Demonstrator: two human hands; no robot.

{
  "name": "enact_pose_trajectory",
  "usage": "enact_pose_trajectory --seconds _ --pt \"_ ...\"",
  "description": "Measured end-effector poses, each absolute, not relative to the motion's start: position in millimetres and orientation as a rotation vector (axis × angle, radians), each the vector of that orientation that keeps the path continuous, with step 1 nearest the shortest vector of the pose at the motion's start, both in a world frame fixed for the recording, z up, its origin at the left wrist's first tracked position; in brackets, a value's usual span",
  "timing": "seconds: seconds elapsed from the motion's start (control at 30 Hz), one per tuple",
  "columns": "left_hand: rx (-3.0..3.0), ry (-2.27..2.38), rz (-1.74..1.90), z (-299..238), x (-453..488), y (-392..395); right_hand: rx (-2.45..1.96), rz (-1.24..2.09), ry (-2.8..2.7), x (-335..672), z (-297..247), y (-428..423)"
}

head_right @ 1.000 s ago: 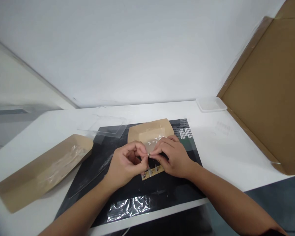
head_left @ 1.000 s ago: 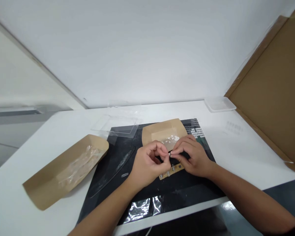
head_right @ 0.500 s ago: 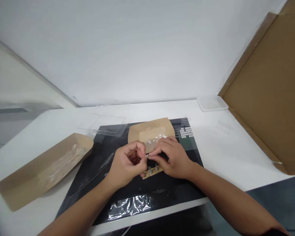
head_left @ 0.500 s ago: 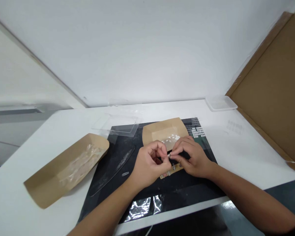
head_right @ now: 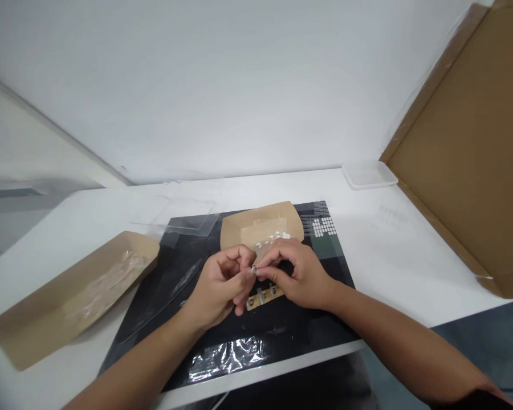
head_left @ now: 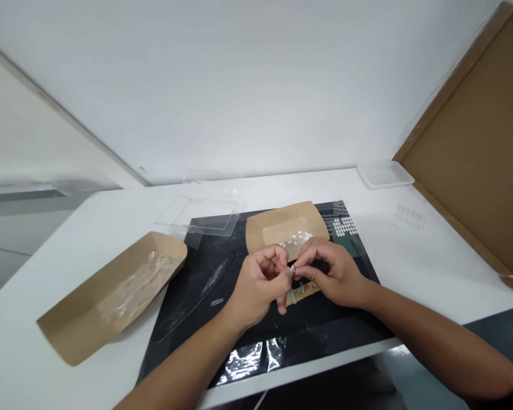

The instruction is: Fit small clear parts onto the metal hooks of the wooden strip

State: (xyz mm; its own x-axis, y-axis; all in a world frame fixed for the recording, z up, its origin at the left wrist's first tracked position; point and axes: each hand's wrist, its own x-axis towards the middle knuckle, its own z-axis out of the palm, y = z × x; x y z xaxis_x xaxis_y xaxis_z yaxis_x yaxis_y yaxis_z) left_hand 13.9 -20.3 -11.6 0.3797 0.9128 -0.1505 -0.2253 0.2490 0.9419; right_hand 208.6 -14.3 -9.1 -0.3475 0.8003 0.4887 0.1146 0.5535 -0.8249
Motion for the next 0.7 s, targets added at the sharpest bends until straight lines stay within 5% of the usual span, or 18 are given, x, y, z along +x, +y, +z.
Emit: enact_pose_trajectory --seconds 0.4,0.7 --pt "0.934 0.689 0.906 0.3 14.2 -19.1 -0.707 1.167 -1.622 208.2 -11.4 -15.0" --pt "0.984 0.679 0.903 -2.9 11.6 -14.2 -0.695 0.975 -1.695 216.1 -5.4 -10.8"
